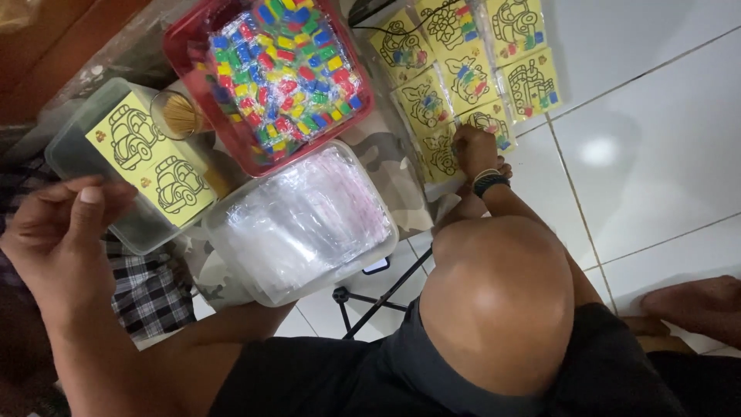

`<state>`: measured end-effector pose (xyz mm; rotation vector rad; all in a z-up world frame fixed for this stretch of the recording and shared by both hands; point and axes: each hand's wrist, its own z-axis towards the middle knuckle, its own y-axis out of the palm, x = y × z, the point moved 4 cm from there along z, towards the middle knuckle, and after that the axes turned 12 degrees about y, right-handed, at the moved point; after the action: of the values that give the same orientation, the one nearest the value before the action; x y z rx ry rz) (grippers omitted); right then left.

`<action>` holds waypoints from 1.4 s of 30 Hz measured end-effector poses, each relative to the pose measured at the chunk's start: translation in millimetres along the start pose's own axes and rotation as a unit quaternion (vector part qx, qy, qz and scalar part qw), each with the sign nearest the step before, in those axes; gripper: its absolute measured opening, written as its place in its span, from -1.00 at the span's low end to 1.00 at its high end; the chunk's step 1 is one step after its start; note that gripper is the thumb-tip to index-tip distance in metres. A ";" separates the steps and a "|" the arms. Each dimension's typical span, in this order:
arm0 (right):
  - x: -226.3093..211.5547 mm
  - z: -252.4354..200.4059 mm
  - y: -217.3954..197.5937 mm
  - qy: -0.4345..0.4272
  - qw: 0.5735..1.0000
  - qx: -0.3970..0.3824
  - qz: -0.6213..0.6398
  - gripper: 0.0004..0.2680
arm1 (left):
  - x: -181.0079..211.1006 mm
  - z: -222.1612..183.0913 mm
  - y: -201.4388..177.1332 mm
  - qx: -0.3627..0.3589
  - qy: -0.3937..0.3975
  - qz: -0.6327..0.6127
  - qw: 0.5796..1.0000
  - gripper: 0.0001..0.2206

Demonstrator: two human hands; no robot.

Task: Packing small yellow stickers and colorful decorative items into individual plastic bags.

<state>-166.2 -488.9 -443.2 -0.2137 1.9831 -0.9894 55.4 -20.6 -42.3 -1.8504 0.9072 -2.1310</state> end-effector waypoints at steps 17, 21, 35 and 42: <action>-31.9 -31.2 15.3 -0.239 0.938 -0.036 -0.248 -0.94 | 14.2 5.7 23.4 -0.014 -0.045 0.003 0.999 -0.93; -6.8 -42.9 44.7 -0.278 0.923 -0.069 -0.256 -0.60 | 14.9 3.7 21.2 -0.008 -0.052 -0.005 0.999 -0.93; -29.0 -12.7 29.1 -0.307 0.901 -0.004 -0.307 -0.68 | 3.0 7.2 20.7 0.021 -0.056 -0.069 0.996 -0.90; -55.0 3.5 -46.2 -0.189 0.954 -0.083 -0.219 -0.90 | -10.9 -16.1 53.4 -0.112 -0.005 -0.014 0.994 -0.84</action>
<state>-140.7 -494.7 -376.3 -0.9004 1.6926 -0.9631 29.0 -52.5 -81.3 -1.9849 1.1661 -2.1082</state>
